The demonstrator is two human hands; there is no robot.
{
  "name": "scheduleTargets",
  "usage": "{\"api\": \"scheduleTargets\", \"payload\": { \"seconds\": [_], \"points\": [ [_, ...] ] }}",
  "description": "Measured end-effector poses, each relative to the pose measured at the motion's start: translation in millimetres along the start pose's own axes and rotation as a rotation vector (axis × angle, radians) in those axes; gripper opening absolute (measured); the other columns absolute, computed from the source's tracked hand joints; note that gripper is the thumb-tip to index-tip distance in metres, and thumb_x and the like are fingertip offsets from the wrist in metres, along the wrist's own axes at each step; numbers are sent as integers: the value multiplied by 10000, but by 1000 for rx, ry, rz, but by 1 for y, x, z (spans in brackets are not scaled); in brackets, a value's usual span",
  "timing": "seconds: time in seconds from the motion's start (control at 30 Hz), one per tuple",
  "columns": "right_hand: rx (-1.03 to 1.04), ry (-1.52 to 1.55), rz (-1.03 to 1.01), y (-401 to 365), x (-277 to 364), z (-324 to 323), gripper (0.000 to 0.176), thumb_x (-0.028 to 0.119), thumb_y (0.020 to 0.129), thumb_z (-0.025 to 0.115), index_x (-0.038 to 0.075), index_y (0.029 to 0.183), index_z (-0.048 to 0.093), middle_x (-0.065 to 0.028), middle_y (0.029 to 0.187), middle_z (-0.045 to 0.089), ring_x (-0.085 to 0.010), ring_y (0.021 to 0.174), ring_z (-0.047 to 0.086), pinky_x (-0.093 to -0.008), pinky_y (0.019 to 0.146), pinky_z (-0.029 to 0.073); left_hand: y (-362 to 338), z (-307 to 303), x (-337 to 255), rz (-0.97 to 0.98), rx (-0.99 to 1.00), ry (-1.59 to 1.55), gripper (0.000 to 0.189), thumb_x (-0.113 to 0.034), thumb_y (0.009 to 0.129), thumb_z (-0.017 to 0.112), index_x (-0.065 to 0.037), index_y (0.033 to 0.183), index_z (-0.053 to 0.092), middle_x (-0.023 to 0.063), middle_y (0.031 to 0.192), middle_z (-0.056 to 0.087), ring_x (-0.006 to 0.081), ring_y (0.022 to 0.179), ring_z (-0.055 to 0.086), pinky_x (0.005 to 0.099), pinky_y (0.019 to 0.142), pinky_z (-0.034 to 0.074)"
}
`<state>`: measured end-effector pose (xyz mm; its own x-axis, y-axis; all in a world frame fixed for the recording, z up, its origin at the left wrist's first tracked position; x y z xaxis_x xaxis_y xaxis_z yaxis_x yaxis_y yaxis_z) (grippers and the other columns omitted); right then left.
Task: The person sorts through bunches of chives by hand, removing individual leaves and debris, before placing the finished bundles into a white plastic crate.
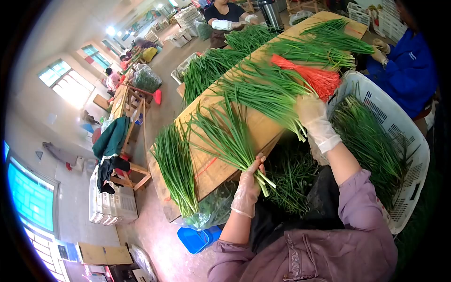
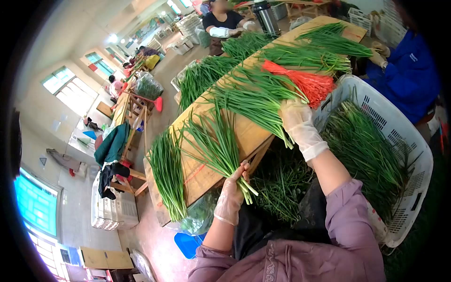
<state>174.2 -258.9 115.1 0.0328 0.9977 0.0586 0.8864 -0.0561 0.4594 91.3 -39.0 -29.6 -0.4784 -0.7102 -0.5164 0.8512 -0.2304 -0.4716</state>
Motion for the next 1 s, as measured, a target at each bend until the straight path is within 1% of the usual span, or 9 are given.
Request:
{"api": "scheduleTargets", "payload": {
  "seconds": [0.1,0.17,0.27,0.37,0.43,0.57,0.7,0.9,1.0],
  "points": [
    [-340,173,-213,-47,40,-55,270,257,784,548,38,941,564,-94,748,555,-245,690,540,-334,545,445,5,0,4,-2,92,8,239,-51,811,582,8,1033,518,96,964,595,81,608,538,169,541,485],
    [-205,530,-550,-102,95,-21,260,218,800,543,33,982,557,-91,718,529,-246,680,528,-342,546,440,6,1,11,56,18,74,229,-118,830,579,-10,1027,537,92,977,601,90,688,542,195,620,480],
    [-25,518,-577,-136,118,-18,287,206,801,558,38,1035,554,-104,791,560,-246,737,548,-317,583,461,-7,11,12,64,-64,53,209,-161,835,579,-31,997,557,74,950,617,91,690,537,214,630,459],
    [163,1239,-440,-136,94,-19,325,248,820,560,37,1066,548,-96,869,596,-194,768,578,-257,624,470,-6,-13,6,89,-58,153,189,-161,835,578,-42,981,568,55,908,629,79,672,528,206,583,435],
    [524,1646,317,-147,56,47,323,294,838,563,7,985,585,-30,807,624,-81,693,563,-233,642,460,-10,-21,7,39,-39,183,179,-162,836,577,-54,979,576,45,889,635,50,615,490,194,545,406],
    [650,1391,-23,-145,93,56,233,234,806,616,1,823,615,-21,684,578,-81,646,513,-231,585,419,-17,-13,14,18,-25,185,207,-133,821,578,-41,1006,570,66,958,613,128,669,542,254,584,465],
    [650,1579,159,-151,105,86,196,183,778,646,-5,754,597,-16,654,544,-73,627,469,-262,574,405,-10,-26,21,43,-77,159,192,-107,802,596,-21,972,569,78,889,616,177,738,588,304,643,496],
    [12,1090,49,-171,80,40,141,90,772,563,3,722,464,-166,646,465,-343,623,483,-376,544,397,-14,-15,9,184,-194,202,182,-27,757,619,-3,930,567,89,838,622,173,713,585,297,620,484],
    [217,1073,20,-190,76,48,193,155,803,530,9,696,462,-175,670,469,-349,629,484,-400,566,402,-12,-7,-6,273,-212,179,174,10,729,621,1,890,557,96,801,618,186,700,585,287,604,476]
  ]
}}
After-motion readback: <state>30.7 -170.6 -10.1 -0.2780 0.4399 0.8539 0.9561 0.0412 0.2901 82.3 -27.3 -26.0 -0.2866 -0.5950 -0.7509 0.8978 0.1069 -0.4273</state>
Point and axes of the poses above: each hand's wrist, its own y-axis towards the middle knuckle, its own z-axis out of the palm, x = y × z, the point moved 9 cm from there along y, towards the middle knuckle
